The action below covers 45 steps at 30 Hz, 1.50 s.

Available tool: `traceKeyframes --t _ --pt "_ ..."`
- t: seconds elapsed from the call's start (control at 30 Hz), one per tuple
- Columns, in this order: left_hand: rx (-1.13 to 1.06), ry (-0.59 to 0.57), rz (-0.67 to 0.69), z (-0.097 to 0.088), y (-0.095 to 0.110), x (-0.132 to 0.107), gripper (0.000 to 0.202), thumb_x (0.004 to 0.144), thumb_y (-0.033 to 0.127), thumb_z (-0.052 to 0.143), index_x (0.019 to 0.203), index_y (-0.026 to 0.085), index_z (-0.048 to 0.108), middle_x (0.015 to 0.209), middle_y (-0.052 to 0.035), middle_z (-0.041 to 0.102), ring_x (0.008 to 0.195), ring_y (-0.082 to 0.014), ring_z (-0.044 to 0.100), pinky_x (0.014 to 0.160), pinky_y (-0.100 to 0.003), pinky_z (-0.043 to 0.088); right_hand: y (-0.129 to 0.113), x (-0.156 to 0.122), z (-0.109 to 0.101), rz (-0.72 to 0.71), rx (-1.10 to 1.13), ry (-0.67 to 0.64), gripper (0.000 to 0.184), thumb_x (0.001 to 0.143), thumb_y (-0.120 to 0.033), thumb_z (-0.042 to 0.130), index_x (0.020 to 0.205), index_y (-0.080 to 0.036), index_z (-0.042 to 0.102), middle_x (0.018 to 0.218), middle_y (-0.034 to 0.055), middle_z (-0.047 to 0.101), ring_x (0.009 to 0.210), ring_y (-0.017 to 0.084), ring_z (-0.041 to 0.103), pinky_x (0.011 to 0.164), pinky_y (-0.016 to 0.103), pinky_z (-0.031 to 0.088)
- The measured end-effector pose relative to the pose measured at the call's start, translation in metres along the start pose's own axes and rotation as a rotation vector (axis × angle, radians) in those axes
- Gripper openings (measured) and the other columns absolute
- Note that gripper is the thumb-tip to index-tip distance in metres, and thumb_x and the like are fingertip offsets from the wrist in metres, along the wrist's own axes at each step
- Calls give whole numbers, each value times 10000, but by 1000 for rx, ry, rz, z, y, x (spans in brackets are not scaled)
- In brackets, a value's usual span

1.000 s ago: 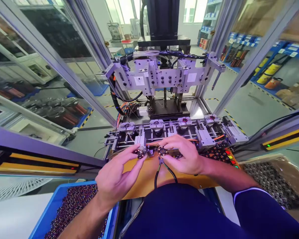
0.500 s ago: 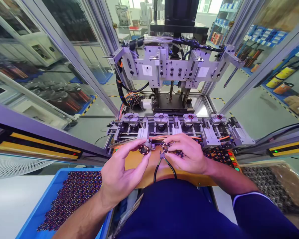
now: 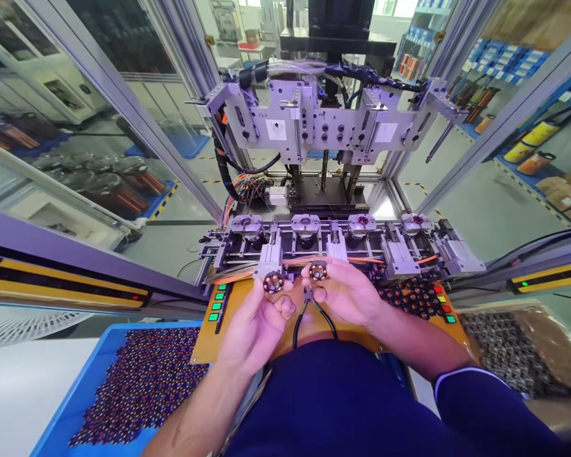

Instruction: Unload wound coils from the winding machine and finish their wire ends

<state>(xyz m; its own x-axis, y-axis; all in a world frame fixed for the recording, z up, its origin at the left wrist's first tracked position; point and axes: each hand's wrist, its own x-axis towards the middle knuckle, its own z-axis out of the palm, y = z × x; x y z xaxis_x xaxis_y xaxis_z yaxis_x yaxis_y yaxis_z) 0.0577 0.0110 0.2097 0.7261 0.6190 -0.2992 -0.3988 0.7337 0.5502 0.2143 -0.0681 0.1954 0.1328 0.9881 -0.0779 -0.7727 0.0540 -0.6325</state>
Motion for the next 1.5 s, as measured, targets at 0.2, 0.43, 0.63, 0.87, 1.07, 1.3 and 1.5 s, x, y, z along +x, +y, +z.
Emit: traceKeyframes --t 0.2,0.43,0.63,0.87,1.07,1.3,1.5 --pt "-11 32 -36 1 -1 -1 302 599 353 931 787 187 762 736 -9 776 520 -79 629 558 -188 568 1 2 -2 5 -17 -8 202 848 -335 720 940 -160 679 967 68 734 807 118 673 559 148 504" --pt "-7 89 -55 1 -3 2 311 586 402 931 693 205 715 676 17 746 493 -70 593 523 -186 548 3 3 -7 15 -3 31 266 796 -381 759 932 -164 685 948 73 744 793 142 683 543 170 499" --pt "61 96 -47 1 -5 1 350 573 449 928 702 215 701 669 31 727 504 -67 584 537 -189 532 3 1 -9 -75 -201 -7 289 881 -444 640 967 -170 614 1019 111 739 820 159 700 544 195 499" --pt "944 183 371 -72 1 3 462 760 659 684 827 203 648 833 -62 750 697 -182 680 693 -336 569 32 -6 -32 -534 -1273 -21 259 1009 -437 491 957 -185 524 1074 130 712 915 176 700 717 297 569" --pt "1378 352 383 -160 -24 -6 226 707 444 739 711 225 685 754 -70 747 725 -254 678 811 -428 556 108 15 -65 -444 -1645 -308 118 889 -196 653 790 -176 591 881 94 704 858 213 660 812 361 541" --pt "1636 301 537 -177 -42 5 162 823 342 586 752 232 682 1015 -138 768 960 -312 723 911 -481 561 139 38 -63 -478 -1939 -427 54 885 -107 611 850 -146 619 900 120 692 881 223 641 759 342 560" --pt "1731 235 735 -154 -8 -14 222 851 458 625 837 246 692 988 -130 775 883 -304 745 737 -423 610 39 -36 -75 -656 -2040 -253 131 958 -232 564 904 -167 664 1023 105 713 1001 203 647 882 349 565"
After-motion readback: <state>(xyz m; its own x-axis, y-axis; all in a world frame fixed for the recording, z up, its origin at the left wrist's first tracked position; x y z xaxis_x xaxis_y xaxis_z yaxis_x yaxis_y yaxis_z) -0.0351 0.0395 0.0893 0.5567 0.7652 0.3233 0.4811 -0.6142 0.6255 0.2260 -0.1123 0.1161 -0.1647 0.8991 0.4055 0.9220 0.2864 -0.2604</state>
